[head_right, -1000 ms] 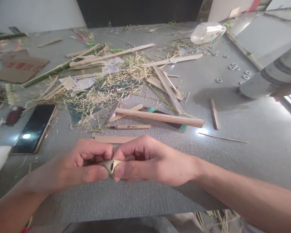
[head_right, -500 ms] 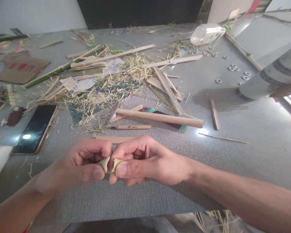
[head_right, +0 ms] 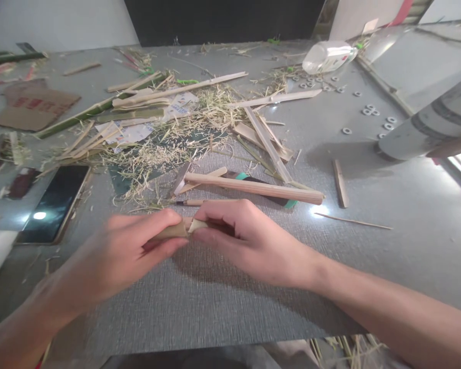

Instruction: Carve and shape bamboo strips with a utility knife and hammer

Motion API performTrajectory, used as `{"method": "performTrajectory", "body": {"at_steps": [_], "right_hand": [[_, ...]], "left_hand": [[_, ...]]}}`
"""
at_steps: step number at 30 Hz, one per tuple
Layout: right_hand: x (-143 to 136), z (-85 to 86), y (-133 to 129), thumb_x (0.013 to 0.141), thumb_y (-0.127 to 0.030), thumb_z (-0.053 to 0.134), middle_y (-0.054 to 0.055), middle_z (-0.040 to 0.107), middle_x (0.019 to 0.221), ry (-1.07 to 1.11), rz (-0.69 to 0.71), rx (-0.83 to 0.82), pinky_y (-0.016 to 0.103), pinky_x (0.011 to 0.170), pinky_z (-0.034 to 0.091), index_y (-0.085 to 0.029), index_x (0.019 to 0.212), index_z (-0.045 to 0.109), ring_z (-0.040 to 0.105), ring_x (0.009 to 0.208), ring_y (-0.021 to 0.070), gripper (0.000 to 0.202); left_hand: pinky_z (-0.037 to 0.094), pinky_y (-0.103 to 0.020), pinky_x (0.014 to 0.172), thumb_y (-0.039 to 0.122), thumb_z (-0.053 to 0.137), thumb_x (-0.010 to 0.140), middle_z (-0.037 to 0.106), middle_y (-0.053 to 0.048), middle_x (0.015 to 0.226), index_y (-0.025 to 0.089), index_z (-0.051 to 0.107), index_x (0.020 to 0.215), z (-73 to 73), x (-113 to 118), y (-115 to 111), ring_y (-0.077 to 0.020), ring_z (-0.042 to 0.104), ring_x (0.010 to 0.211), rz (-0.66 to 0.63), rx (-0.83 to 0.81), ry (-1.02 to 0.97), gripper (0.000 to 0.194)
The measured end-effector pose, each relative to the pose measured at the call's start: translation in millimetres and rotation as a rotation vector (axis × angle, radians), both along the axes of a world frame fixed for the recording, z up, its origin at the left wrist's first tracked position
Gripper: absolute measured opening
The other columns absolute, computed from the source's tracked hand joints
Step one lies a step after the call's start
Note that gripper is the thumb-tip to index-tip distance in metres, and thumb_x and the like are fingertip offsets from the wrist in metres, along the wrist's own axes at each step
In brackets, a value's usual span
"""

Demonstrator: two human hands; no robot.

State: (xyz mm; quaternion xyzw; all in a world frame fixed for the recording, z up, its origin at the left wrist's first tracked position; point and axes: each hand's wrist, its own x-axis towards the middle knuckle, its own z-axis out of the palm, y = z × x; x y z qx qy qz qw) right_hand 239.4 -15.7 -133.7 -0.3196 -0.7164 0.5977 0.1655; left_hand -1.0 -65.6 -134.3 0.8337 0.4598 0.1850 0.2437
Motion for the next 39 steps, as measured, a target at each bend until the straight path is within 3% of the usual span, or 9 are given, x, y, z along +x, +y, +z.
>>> {"method": "performTrajectory", "body": {"at_steps": [4,10,13,24,28,31,35,39], "right_hand": [[-1,-4.4,-3,0.106,-0.036,0.056,-0.005,0.044,0.071,-0.081,-0.051,0.179,0.027,0.055,0.028,-0.019,0.086,0.06,0.035,0.063,0.0107,0.026],[-4,-3.6,-7,0.105,-0.021,0.05,-0.006,0.043,0.068,-0.127,-0.065,0.545,0.028,0.057,0.028,-0.019,0.086,0.054,0.03,0.059,0.0096,0.019],[-5,-2.9,-7,0.103,-0.019,0.051,-0.006,0.044,0.068,-0.117,-0.062,0.577,0.028,0.057,0.028,-0.019,0.088,0.056,0.032,0.058,0.009,0.016],[-2,1.5,-7,0.091,-0.012,0.063,-0.007,0.044,0.065,-0.113,-0.066,0.16,0.026,0.053,0.028,-0.02,0.082,0.066,0.034,0.057,0.0082,0.012],[0,3.3,-3,0.099,-0.025,0.064,-0.006,0.042,0.067,-0.012,-0.018,-0.045,0.026,0.05,0.025,-0.019,0.084,0.066,0.033,0.059,0.0089,0.016],[3,1.6,2,0.103,-0.037,0.063,-0.006,0.04,0.066,0.104,-0.004,-0.239,0.025,0.049,0.024,-0.02,0.086,0.064,0.032,0.057,0.0082,0.024],[3,-5.1,5,0.106,-0.042,0.059,-0.005,0.05,0.068,0.231,-0.053,-0.45,0.023,0.047,0.028,-0.019,0.093,0.065,0.039,0.054,0.0064,0.027],[2,-10.4,5,0.106,-0.039,0.061,-0.001,0.06,0.077,0.277,-0.123,-0.525,0.021,0.052,0.04,-0.017,0.091,0.068,0.053,0.06,0.007,0.027]], "left_hand": [[0.029,-0.026,0.054,0.025,0.053,0.106,0.048,0.007,0.068,0.022,0.051,0.091,-5.2,3,0,-0.0105,0.041,0.056,0.015,0.077,0.061,0.016],[0.028,-0.027,0.053,0.028,0.051,0.107,0.046,0.007,0.065,0.022,0.047,0.085,-0.7,6,-1,-0.0107,0.041,0.055,0.058,-0.047,0.04,0.023],[0.028,-0.028,0.053,0.028,0.051,0.107,0.046,0.007,0.065,0.022,0.047,0.085,0.1,6,0,-0.011,0.042,0.055,0.061,-0.082,0.03,0.023],[0.032,-0.026,0.057,0.027,0.051,0.108,0.054,0.005,0.07,0.021,0.058,0.094,-0.2,5,-3,-0.0111,0.049,0.061,0.007,-0.177,-0.046,0.016],[0.033,-0.023,0.056,0.03,0.052,0.109,0.05,0.008,0.066,0.023,0.061,0.101,2.2,3,0,-0.0095,0.046,0.057,-0.016,-0.23,-0.104,0.014],[0.032,-0.023,0.055,0.033,0.052,0.108,0.047,0.008,0.064,0.022,0.06,0.095,3.0,0,3,-0.0095,0.044,0.056,0.012,-0.235,-0.089,0.019],[0.03,-0.024,0.053,0.036,0.052,0.108,0.046,0.008,0.064,0.022,0.059,0.093,3.6,-2,4,-0.0095,0.041,0.054,0.044,-0.196,-0.072,0.021],[0.03,-0.022,0.053,0.032,0.054,0.107,0.04,0.009,0.061,0.021,0.056,0.089,2.8,-1,4,-0.0079,0.038,0.052,0.019,-0.168,-0.083,0.021]]}}
